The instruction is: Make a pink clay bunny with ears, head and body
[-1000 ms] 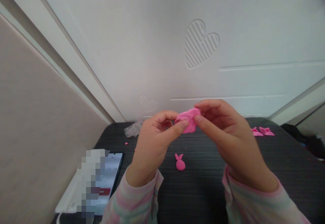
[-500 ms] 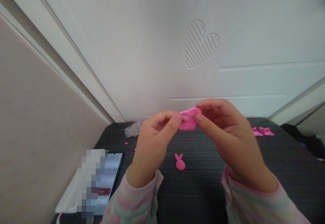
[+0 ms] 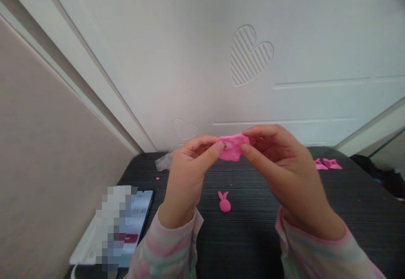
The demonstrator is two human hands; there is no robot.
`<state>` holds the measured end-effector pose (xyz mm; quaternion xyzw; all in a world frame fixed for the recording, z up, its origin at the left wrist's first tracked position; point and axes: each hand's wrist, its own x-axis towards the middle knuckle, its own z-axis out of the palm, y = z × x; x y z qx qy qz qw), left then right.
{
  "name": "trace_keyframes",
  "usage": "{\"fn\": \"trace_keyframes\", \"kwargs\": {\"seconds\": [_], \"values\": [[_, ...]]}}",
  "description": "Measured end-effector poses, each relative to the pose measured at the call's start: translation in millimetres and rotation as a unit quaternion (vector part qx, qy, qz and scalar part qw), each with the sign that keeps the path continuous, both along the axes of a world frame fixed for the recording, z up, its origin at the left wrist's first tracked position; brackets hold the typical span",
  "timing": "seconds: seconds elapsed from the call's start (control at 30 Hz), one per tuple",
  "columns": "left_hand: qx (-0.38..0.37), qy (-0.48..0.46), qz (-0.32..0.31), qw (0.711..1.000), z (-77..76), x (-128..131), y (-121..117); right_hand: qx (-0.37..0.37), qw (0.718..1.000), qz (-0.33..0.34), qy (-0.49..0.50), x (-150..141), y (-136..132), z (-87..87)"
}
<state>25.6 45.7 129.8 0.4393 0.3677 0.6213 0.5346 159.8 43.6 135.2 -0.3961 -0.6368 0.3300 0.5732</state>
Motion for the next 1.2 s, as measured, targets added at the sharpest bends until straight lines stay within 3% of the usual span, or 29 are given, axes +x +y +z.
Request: {"fn": "trace_keyframes", "kwargs": {"seconds": [0.2, 0.37, 0.43, 0.53, 0.73, 1.2], "values": [[0.018, -0.001, 0.002, 1.0, -2.1, -0.6, 1.3, 0.011, 1.0, -0.002, -0.005, 0.3, 0.3, -1.0], [0.027, 0.099, 0.03, 0.994, -2.0, -2.5, -0.1, 0.014, 1.0, -0.01, 0.008, 0.3, 1.9, -1.0], [0.048, 0.195, 0.058, 0.978, -0.6, -1.4, -2.5, 0.017, 1.0, -0.006, 0.018, -0.6, 2.5, -1.5], [0.12, 0.333, 0.094, 0.931, 1.6, 2.1, -7.0, 0.03, 0.999, -0.018, 0.024, -2.5, 3.0, -3.1], [0.229, 0.459, 0.08, 0.855, 4.4, 2.7, -10.6, 0.049, 0.996, -0.069, -0.005, -1.9, 4.0, -5.1], [0.286, 0.506, 0.066, 0.811, 6.8, -1.1, -11.6, 0.007, 0.999, -0.034, -0.016, 2.3, 3.4, -5.8]]}}
